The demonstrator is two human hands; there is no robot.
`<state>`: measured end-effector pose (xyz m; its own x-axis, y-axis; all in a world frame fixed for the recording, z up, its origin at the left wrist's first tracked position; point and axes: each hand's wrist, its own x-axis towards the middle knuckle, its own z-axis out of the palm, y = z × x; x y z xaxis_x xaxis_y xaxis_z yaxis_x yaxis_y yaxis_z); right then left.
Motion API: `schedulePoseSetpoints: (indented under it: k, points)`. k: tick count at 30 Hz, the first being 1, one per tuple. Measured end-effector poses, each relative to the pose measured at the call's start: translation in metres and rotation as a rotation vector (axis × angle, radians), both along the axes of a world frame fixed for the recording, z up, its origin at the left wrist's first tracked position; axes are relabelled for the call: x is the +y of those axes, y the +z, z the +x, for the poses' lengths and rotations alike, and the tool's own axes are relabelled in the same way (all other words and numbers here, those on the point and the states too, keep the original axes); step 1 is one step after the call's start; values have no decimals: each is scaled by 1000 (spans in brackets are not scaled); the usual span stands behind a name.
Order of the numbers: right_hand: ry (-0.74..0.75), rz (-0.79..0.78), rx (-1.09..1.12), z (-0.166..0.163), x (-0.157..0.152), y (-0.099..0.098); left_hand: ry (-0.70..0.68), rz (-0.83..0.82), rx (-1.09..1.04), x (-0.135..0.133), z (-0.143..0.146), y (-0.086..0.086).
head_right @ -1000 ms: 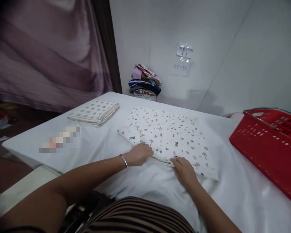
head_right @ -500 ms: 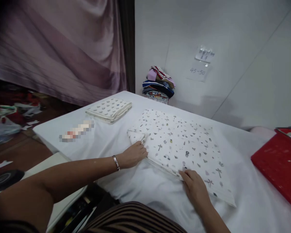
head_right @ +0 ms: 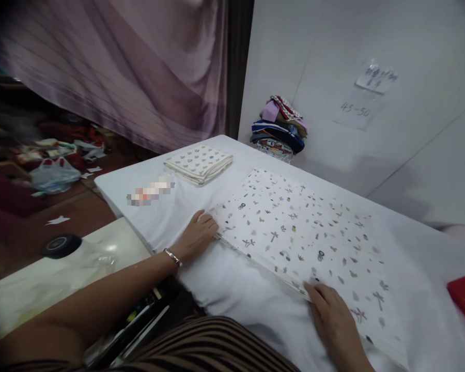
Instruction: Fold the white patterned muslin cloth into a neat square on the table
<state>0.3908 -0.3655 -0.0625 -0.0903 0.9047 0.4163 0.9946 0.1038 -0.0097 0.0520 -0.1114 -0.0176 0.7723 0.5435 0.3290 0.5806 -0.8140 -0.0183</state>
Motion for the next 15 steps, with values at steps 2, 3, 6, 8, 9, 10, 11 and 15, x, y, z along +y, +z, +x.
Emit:
schedulePoseSetpoints:
  k: [2, 3, 6, 8, 9, 10, 11, 15]
  points:
    - [2, 0, -20, 0, 0, 1, 49, -22, -13, 0, -9, -2]
    - [1, -4, -32, -1, 0, 2, 64, -33, -15, 1, -11, -4]
    - [11, -18, -65, -6, 6, 6, 94, -81, -37, 5, -15, -7]
    - [31, -27, -78, -13, 13, 8, 122, -128, -75, 9, -18, -11]
    - [46, -33, -80, -17, 18, 9, 142, -152, -96, 10, -20, -13]
    - [61, -40, -80, -21, 22, 10, 165, -175, -116, 12, -23, -15]
    - [74, -46, -79, -26, 28, 10, 195, -194, -135, 13, -25, -16]
    - [132, -68, -75, -48, 52, 12, 359, -267, -192, 10, -34, -19]
